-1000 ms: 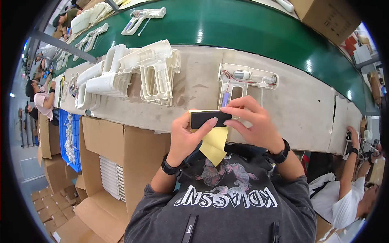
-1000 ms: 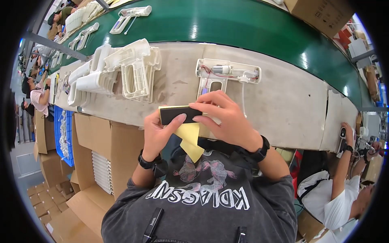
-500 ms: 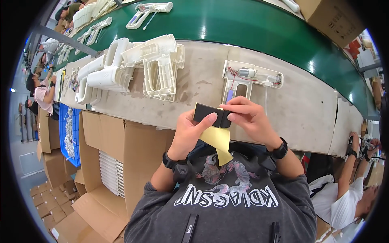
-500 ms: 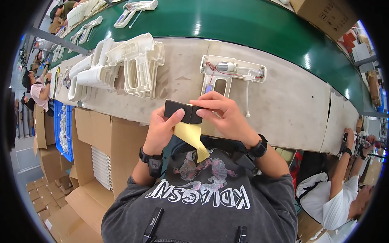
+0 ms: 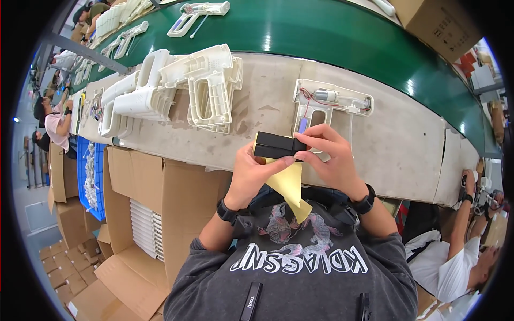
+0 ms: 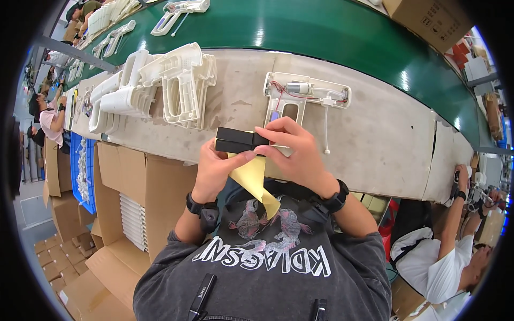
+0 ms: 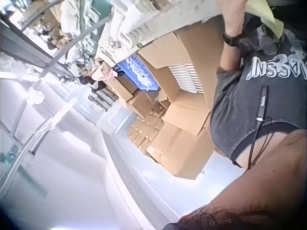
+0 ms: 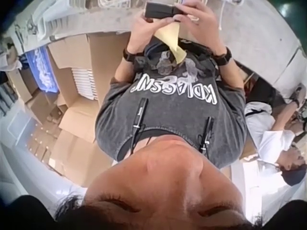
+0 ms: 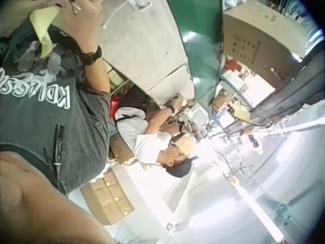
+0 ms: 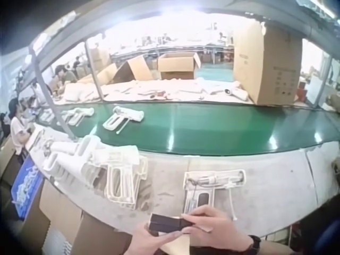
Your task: The person peels the backing from a foam pad, presses it onto the motor inside a white plastic housing, and snaps a matching cover over it. They then place the assembled unit into a box and retrieve a new housing to repeat the process.
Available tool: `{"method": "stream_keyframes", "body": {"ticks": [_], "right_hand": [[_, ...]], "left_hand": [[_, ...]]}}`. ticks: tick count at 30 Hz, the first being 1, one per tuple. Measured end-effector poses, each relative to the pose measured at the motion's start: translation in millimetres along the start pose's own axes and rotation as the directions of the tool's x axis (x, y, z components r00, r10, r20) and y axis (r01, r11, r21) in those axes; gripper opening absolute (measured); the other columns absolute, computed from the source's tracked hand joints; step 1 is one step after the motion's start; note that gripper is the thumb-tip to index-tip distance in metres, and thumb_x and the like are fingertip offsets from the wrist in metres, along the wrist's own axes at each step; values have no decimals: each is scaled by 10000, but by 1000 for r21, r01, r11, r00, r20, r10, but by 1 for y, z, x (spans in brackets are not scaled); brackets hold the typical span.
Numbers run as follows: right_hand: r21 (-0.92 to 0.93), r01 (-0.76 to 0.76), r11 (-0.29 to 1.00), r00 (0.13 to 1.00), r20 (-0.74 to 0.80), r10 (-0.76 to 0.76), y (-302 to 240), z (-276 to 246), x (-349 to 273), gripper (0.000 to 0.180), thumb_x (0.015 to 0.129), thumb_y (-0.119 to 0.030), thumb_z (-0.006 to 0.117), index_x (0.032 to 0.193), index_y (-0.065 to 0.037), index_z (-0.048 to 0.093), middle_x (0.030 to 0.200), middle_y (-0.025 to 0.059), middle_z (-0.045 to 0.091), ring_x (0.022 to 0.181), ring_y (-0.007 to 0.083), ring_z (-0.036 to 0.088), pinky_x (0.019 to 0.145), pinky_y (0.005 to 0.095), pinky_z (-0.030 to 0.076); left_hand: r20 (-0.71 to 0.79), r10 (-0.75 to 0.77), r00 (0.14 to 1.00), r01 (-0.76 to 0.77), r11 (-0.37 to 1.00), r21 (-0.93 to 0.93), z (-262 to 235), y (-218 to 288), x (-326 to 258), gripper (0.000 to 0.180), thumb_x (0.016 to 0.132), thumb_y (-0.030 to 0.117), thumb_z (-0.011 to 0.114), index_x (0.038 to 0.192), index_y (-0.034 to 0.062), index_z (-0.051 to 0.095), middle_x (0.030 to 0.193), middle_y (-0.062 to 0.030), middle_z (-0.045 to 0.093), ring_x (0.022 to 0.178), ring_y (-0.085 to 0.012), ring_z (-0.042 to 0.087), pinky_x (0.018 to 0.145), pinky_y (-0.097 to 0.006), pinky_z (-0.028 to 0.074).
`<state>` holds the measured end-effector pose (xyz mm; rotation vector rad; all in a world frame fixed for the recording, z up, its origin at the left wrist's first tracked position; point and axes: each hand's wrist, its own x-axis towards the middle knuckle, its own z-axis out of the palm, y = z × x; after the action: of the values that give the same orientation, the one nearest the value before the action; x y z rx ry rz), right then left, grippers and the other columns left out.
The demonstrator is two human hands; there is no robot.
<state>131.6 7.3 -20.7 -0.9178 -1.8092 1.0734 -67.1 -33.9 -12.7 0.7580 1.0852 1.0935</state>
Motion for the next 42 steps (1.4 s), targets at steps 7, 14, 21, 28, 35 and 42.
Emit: {"method": "stream_keyframes", "body": {"ticks": [7, 14, 21, 28, 35, 42], "right_hand": [[132, -106, 985, 967, 243, 72, 3, -17, 4, 272, 876, -5, 719, 1148, 4, 705, 1063, 86, 633, 921, 151, 617, 773, 267, 523], [237, -125, 963, 984, 155, 89, 31, -25, 18, 171, 945, -30, 640, 1106, 12, 681, 1051, 86, 638, 885, 147, 619, 781, 280, 511], [-597, 116, 794, 986, -24, -162, 79, -77, 69, 176, 887, -85, 693, 1053, -29, 702, 973, 77, 626, 887, 252, 621, 749, 343, 512], [-706, 238, 667, 966, 100, -239, 86, -70, 70, 191, 854, -121, 714, 1019, -24, 704, 941, 55, 619, 918, 253, 579, 781, 372, 501], [-722, 198, 663, 959, 2, -285, 77, -66, 70, 270, 839, -132, 743, 1084, -26, 705, 986, 82, 637, 927, 267, 598, 797, 363, 514], [-274, 206, 939, 974, 151, -170, 4, -17, 17, 377, 775, -114, 809, 1124, -28, 697, 974, 99, 652, 870, 273, 634, 744, 354, 547]], "left_hand": [[76, 1, 997, -7, 997, 73, -7, 2, -4, 339, 775, -100, 764, 1087, -39, 647, 1006, -94, 724, 868, -137, 695, 777, -286, 582], [59, 7, 998, -12, 997, 82, -8, 7, -3, 296, 799, -81, 758, 1072, -42, 651, 994, -94, 724, 863, -139, 695, 762, -280, 577], [-31, 37, 999, -36, 998, 57, -20, -2, -3, 276, 822, -34, 762, 1076, -43, 654, 973, -97, 728, 819, -147, 710, 713, -281, 587], [-42, 9, 999, -9, 1000, 17, -24, -11, -8, 267, 823, -33, 760, 1069, -47, 659, 978, -98, 726, 819, -151, 708, 715, -284, 587], [-22, -19, 1000, 20, 1000, 19, -16, -6, -4, 293, 823, -19, 764, 1090, -42, 648, 999, -94, 718, 840, -143, 697, 736, -283, 578], [-77, 15, 997, -15, 1000, 8, -9, -17, 6, 285, 855, 59, 770, 1098, -26, 647, 995, -83, 722, 832, -132, 702, 718, -266, 569]]}}
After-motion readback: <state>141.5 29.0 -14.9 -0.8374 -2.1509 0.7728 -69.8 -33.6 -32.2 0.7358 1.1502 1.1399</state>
